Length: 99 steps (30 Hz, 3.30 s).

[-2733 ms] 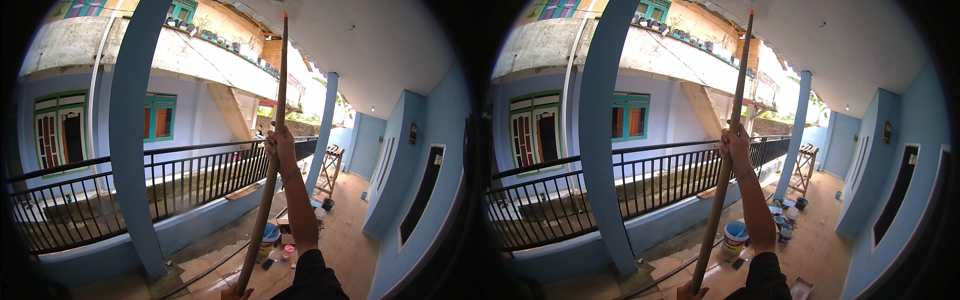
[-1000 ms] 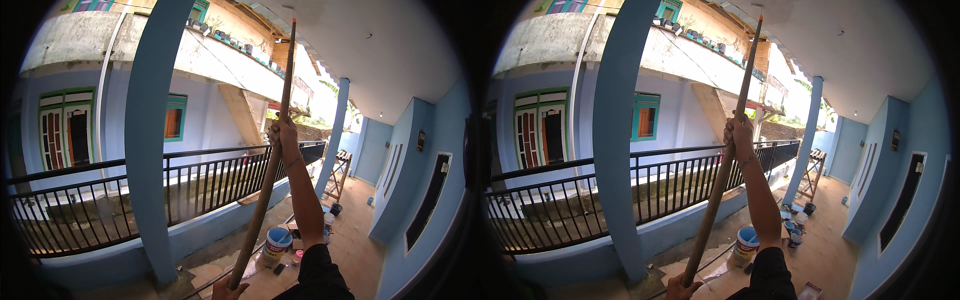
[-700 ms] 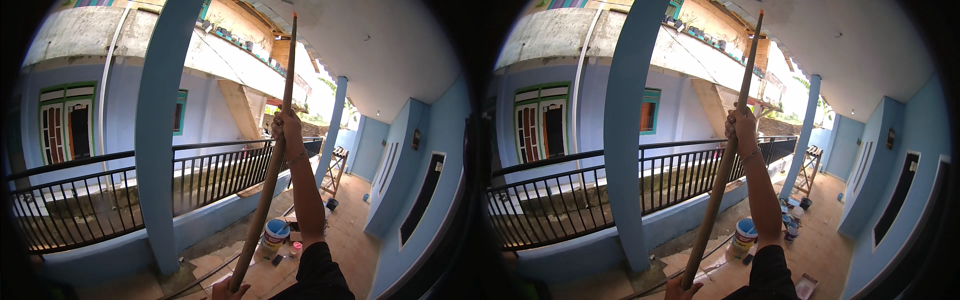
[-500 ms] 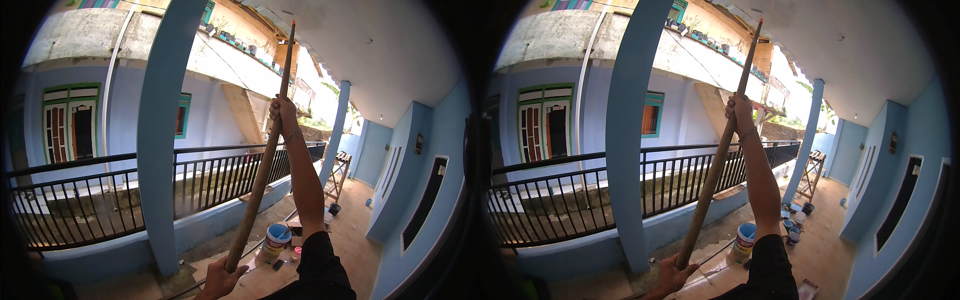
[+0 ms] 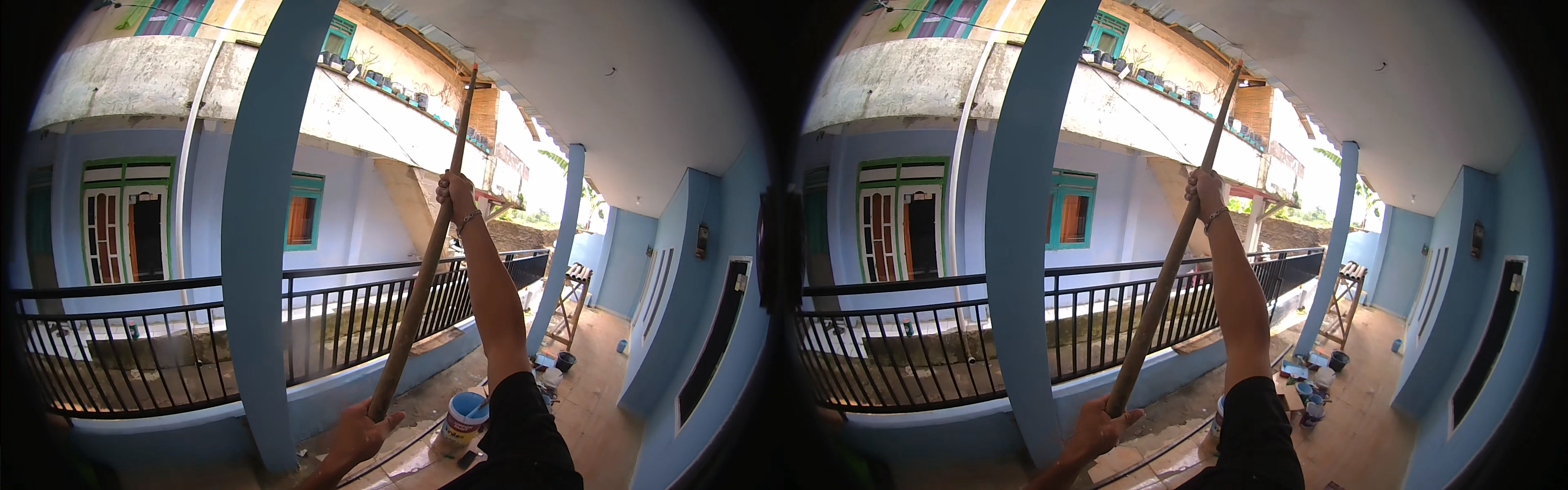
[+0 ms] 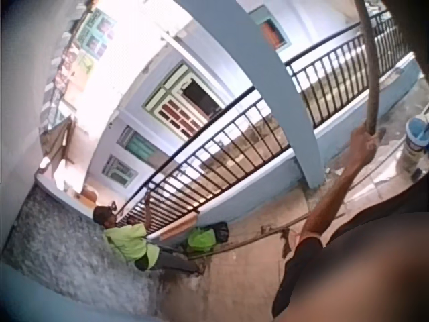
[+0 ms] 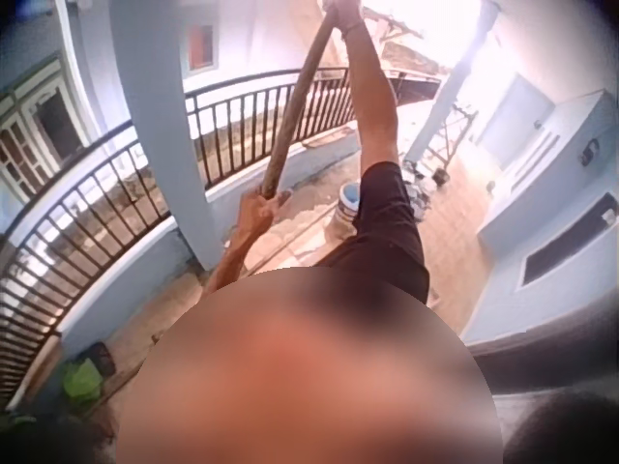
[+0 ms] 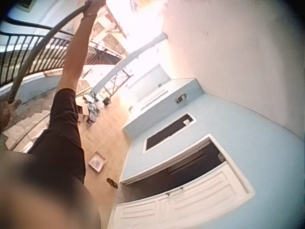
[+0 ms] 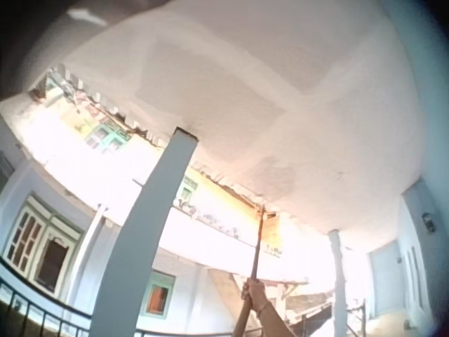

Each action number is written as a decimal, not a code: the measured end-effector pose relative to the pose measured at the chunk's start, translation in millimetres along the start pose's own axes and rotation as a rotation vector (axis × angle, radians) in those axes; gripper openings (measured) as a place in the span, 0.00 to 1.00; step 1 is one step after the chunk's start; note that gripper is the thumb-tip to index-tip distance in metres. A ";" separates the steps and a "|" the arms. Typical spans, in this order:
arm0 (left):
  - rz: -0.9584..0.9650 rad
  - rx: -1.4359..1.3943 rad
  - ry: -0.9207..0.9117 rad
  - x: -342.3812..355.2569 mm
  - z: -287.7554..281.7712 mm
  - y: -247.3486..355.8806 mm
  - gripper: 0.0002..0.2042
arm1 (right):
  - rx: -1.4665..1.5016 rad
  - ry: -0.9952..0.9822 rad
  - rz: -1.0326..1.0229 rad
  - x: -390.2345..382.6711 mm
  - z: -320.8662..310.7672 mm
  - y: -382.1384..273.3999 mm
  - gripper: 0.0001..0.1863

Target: The person mixes white paint in a tray while sitting on the floor, then stands and uses a long-handled roller to apply paint to the ceiling of a covered outdoor corridor. The person repeatedly dips the roller and paints sections of the ceiling.

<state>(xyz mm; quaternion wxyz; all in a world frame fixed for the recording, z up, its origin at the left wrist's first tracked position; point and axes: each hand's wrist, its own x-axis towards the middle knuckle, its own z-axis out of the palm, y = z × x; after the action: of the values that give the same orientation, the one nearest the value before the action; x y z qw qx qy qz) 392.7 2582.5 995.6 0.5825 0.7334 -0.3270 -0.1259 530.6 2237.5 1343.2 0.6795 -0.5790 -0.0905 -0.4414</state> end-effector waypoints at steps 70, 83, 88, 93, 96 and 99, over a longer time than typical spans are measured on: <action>0.193 -0.145 0.050 -63.4 124.8 -137.8 0.15 | -0.037 0.011 -0.033 -180.6 -58.8 -9.4 0.15; 0.589 0.069 0.052 -266.5 79.4 -240.9 0.25 | -0.115 0.160 -0.032 -413.1 11.2 -66.2 0.25; 0.973 0.217 0.068 -246.7 67.9 -202.0 0.23 | -0.093 0.163 -0.088 -392.6 -14.4 -88.9 0.25; 0.039 -0.374 -0.205 -223.1 116.2 -142.7 0.18 | -0.190 0.188 -0.114 -352.6 -51.4 -109.7 0.21; 0.082 -0.262 -0.171 -192.4 144.2 -120.1 0.17 | -0.197 0.162 -0.136 -323.9 -83.2 -113.0 0.21; 0.089 -0.329 -0.128 -155.8 177.6 -96.6 0.16 | -0.170 0.137 -0.126 -283.4 -122.8 -109.0 0.20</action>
<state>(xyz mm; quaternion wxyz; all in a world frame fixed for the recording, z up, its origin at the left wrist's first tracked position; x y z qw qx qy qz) 206.9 2553.3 823.0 0.6776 0.6037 -0.3704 -0.1982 237.8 2277.9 1202.1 0.6035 -0.5960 -0.0424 -0.5280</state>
